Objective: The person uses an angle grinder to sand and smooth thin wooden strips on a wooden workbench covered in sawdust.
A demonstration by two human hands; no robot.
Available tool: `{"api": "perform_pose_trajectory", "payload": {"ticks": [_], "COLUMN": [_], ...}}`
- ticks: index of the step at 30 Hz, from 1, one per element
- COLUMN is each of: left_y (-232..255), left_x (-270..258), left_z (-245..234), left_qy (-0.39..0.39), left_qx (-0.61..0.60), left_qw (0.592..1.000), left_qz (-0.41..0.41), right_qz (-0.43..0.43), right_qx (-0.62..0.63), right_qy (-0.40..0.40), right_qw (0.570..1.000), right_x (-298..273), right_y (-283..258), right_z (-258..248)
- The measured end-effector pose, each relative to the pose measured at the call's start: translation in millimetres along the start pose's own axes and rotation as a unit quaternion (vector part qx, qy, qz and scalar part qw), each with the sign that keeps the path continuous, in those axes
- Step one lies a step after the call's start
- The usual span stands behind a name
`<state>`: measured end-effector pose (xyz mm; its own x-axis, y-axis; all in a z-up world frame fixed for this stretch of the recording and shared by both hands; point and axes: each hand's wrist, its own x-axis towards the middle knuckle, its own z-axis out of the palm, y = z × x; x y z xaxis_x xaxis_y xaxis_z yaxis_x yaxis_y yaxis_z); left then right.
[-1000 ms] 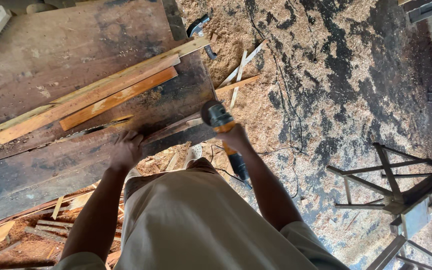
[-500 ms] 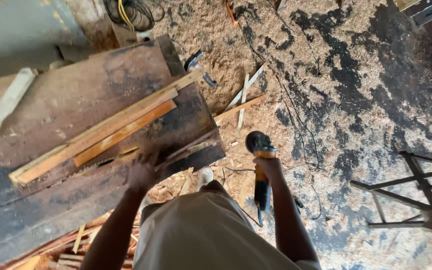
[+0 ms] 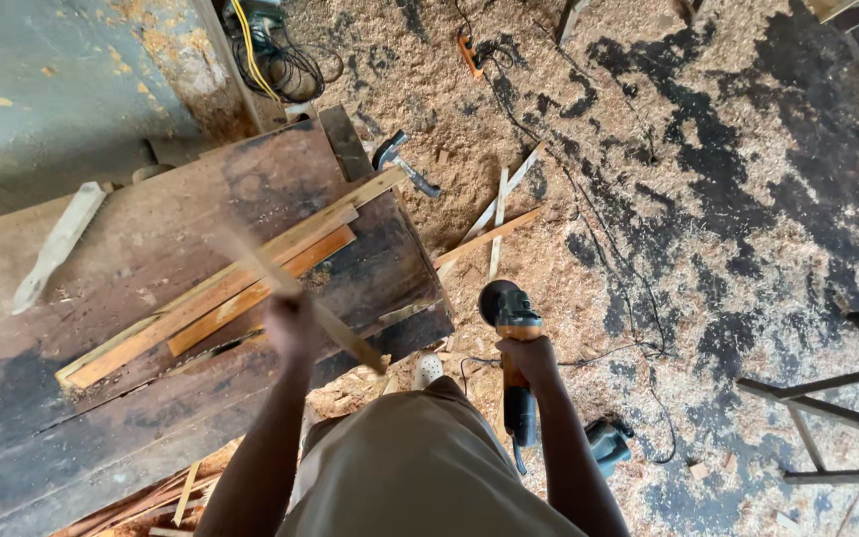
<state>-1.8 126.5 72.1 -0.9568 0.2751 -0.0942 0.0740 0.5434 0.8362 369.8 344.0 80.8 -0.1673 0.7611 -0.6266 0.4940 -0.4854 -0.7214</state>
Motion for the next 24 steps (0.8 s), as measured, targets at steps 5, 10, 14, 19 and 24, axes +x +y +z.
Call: {"api": "perform_pose_trajectory", "payload": {"ticks": [5, 10, 14, 19, 24], "left_y": [-67, -110, -120, -119, -99], "left_x": [-36, -82, -87, -88, -81], "left_z": [-29, 3, 20, -14, -82], "left_qy": [0.071, 0.105, -0.037, -0.223, -0.083], "left_qx": [-0.326, -0.488, -0.472, -0.132, 0.302], "left_qw": [0.895, 0.764, 0.763, 0.941, 0.919], "left_qz": [-0.296, -0.408, -0.44, -0.216, 0.241], "right_qz": [-0.028, -0.069, -0.099, -0.115, -0.104], "right_qx": [-0.074, -0.101, -0.115, -0.116, -0.141], "right_qy": [0.005, -0.015, -0.063, -0.087, -0.113], "right_qw": [0.997, 0.992, 0.986, 0.983, 0.978], "right_x": [-8, -17, -28, -49, -62], "right_y": [-21, -34, -43, -58, -60], "right_z": [11, 26, 39, 51, 69]}}
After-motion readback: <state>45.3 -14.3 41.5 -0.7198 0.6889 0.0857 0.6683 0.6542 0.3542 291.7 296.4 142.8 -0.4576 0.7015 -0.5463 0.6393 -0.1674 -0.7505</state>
